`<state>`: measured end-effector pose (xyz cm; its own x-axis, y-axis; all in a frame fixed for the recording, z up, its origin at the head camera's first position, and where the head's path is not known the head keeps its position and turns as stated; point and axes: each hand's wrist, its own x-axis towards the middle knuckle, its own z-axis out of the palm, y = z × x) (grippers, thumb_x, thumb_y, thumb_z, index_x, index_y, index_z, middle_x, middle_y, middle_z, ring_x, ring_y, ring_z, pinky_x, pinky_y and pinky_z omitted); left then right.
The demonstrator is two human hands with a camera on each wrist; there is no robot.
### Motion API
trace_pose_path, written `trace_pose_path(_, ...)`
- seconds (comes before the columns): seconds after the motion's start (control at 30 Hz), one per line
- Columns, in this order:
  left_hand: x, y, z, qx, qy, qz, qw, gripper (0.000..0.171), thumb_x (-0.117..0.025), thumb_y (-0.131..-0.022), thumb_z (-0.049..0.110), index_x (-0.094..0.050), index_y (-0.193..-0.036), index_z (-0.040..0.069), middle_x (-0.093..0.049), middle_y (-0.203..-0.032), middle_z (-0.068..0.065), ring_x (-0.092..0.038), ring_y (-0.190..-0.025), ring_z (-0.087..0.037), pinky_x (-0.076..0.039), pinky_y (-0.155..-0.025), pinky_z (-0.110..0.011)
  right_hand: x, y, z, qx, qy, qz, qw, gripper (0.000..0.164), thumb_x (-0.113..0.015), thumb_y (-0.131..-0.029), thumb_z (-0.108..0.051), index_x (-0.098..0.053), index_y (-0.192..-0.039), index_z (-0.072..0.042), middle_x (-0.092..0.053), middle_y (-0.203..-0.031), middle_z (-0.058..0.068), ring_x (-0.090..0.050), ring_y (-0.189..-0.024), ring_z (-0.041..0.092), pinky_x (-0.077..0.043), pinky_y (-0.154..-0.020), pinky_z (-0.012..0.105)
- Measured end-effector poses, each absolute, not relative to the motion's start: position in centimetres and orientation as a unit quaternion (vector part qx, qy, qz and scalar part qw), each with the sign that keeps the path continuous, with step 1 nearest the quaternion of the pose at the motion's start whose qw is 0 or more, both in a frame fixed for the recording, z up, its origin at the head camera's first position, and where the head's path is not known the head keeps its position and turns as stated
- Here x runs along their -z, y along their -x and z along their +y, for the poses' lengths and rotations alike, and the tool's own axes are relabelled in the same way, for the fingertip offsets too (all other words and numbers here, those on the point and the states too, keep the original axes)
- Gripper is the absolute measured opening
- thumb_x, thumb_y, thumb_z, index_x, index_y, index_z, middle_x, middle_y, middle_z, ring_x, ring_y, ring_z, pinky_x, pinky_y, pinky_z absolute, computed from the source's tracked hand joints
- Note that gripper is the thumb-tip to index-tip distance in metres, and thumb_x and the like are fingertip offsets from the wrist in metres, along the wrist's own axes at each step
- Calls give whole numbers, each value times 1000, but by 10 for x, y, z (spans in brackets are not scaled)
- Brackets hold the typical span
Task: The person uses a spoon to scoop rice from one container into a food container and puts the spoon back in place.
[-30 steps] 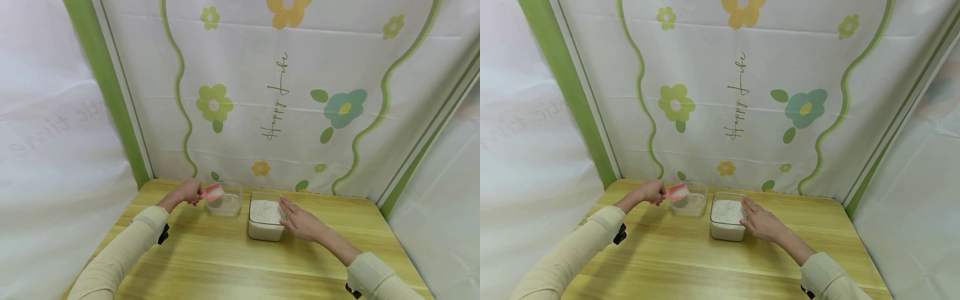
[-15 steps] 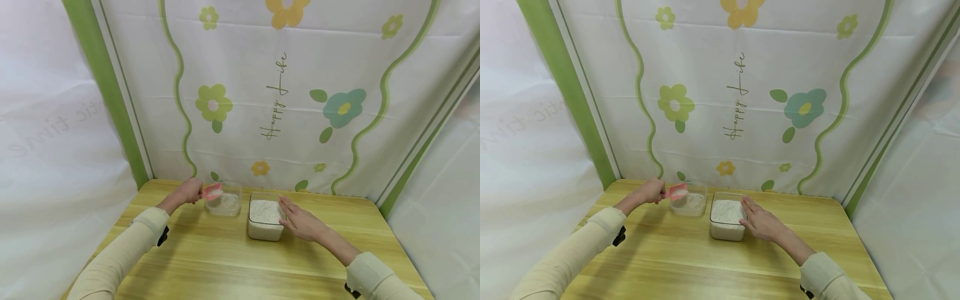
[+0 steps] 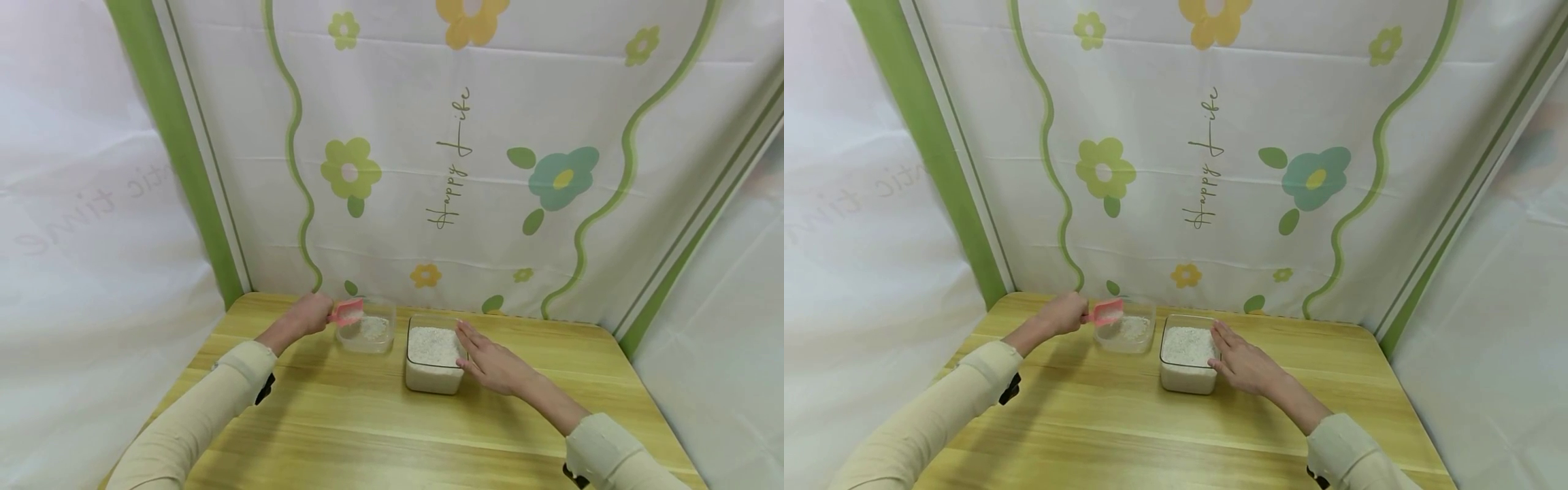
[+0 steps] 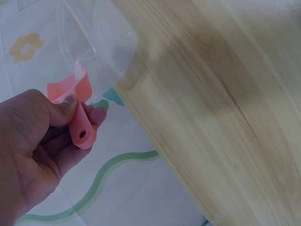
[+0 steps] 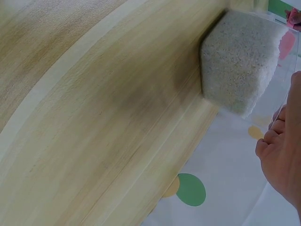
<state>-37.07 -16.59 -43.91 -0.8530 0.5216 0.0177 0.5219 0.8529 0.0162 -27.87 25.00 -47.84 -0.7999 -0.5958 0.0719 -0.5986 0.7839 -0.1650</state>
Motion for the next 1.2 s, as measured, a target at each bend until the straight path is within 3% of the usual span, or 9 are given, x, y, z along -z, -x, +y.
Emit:
trace_pose_path(0.13, 438, 369, -165, -15, 283, -959, 24, 13, -74, -84, -1, -66, -77, 7, -68, -73, -4, -58, -62, -14, -48, -58, -27, 479, 279, 250, -91, -315, -945, 7, 70, -34, -107, -48, -21, -157, -1, -18, -166, 17, -21, -153, 31, -34, -115, 49)
trace_pose_path(0.27, 438, 367, -164, -26, 290, -956, 35, 16, -76, -81, -4, -66, -79, 8, -69, -77, -5, -64, -68, -17, -53, -62, -29, 479, 278, 249, -93, -313, -945, 6, 70, -33, -107, -49, -20, -157, -1, -17, -166, 16, -20, -153, 31, -34, -115, 49)
trace_pose_path(0.6, 440, 364, -161, -121, 327, -932, 102, 16, -73, -81, -6, -66, -83, 8, -70, -78, -7, -62, -63, -18, -49, -50, -29, 478, 276, 249, -89, -314, -945, 9, 69, -34, -107, -47, -20, -157, -1, -17, -166, 16, -22, -152, 31, -36, -114, 49)
trace_pose_path(0.8, 441, 359, -158, -213, 348, -895, 178, 19, -71, -83, -3, -63, -71, 9, -63, -65, -3, -58, -55, -14, -51, -47, -28, 478, 277, 249, -88, -318, -944, 18, 69, -36, -107, -46, -22, -156, 0, -19, -165, 18, -24, -151, 32, -37, -112, 50)
trace_pose_path(0.9, 443, 357, -157, -256, 344, -880, 205, 16, -72, -85, 1, -65, -72, 8, -60, -63, -2, -58, -54, -13, -51, -46, -26, 478, 277, 248, -86, -321, -943, 20, 68, -36, -107, -45, -23, -156, 1, -19, -165, 19, -24, -151, 33, -38, -112, 50)
trace_pose_path(1.07, 441, 356, -153, -182, 330, -903, 208, 11, -71, -83, -3, -67, -79, 7, -64, -66, -5, -58, -54, -16, -48, -43, -28, 477, 278, 249, -88, -322, -942, 18, 69, -37, -107, -45, -23, -156, 1, -20, -165, 19, -25, -151, 34, -37, -112, 51)
trace_pose_path(1.2, 429, 354, -142, -81, 323, -925, 182, 24, -67, -82, -10, -61, -71, 11, -57, -63, -1, -46, -54, -11, -40, -43, -26, 478, 278, 250, -89, -323, -942, 20, 69, -38, -107, -45, -23, -156, 2, -21, -164, 20, -26, -150, 35, -38, -112, 51)
